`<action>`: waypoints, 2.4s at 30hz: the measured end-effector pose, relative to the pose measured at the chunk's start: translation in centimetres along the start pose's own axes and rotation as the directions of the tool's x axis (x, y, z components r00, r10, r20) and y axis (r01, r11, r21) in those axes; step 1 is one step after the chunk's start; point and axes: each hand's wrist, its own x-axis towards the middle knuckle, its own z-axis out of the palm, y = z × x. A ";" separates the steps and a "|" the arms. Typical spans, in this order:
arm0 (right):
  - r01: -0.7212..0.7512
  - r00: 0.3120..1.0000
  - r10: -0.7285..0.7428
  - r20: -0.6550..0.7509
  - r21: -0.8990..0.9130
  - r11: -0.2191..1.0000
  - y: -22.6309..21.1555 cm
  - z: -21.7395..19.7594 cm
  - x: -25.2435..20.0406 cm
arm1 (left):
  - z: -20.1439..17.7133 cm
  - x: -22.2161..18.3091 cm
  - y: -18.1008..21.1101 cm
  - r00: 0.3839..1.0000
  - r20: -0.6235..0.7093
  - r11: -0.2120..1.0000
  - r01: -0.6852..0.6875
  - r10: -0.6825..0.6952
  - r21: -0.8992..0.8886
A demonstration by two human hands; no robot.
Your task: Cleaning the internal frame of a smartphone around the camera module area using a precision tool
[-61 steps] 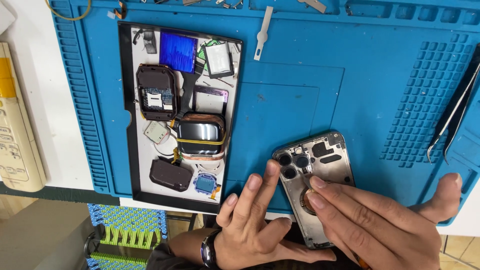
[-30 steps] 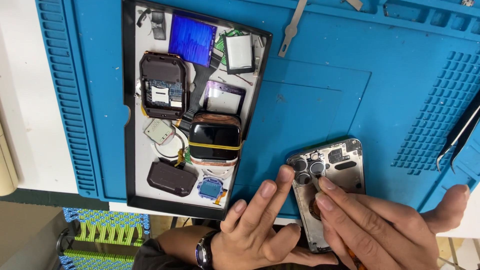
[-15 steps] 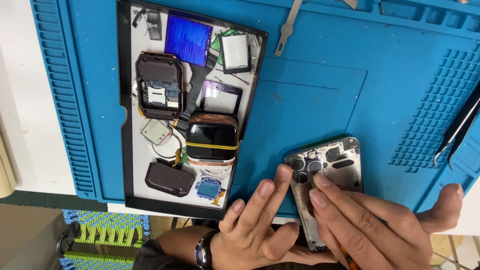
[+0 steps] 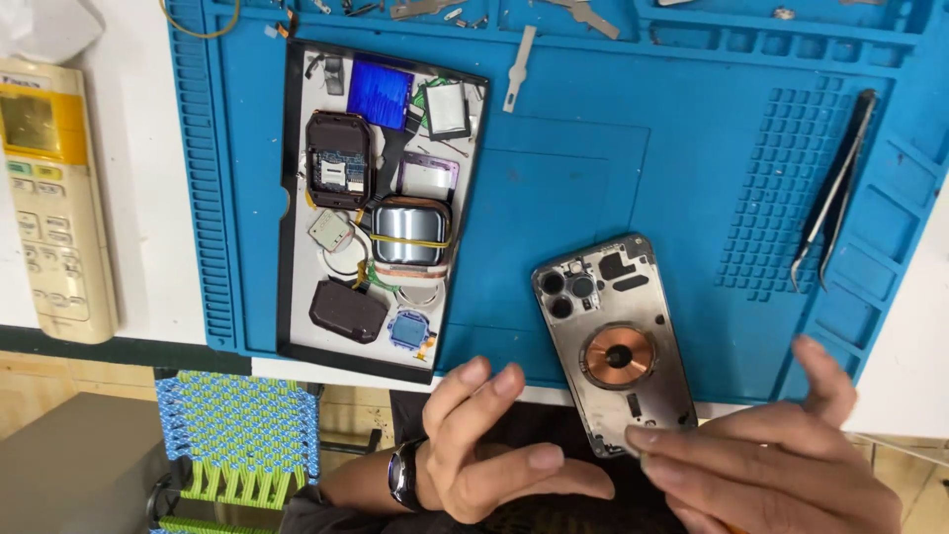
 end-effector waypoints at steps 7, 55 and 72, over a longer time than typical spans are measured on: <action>0.044 0.984 -0.074 0.164 0.182 0.982 2.4 -3.8 -1.6 | -1.8 6.6 2.4 0.949 0.122 0.932 -0.250 0.289 -0.263; 0.094 0.956 -0.064 0.287 -0.092 0.991 0.8 0.4 6.2 | 1.7 7.3 2.4 0.913 0.103 0.862 0.329 -0.395 0.386; 0.285 0.937 -0.226 0.268 -0.208 0.936 2.0 1.2 5.5 | 1.4 6.3 1.8 0.846 0.189 0.823 0.394 -0.499 0.410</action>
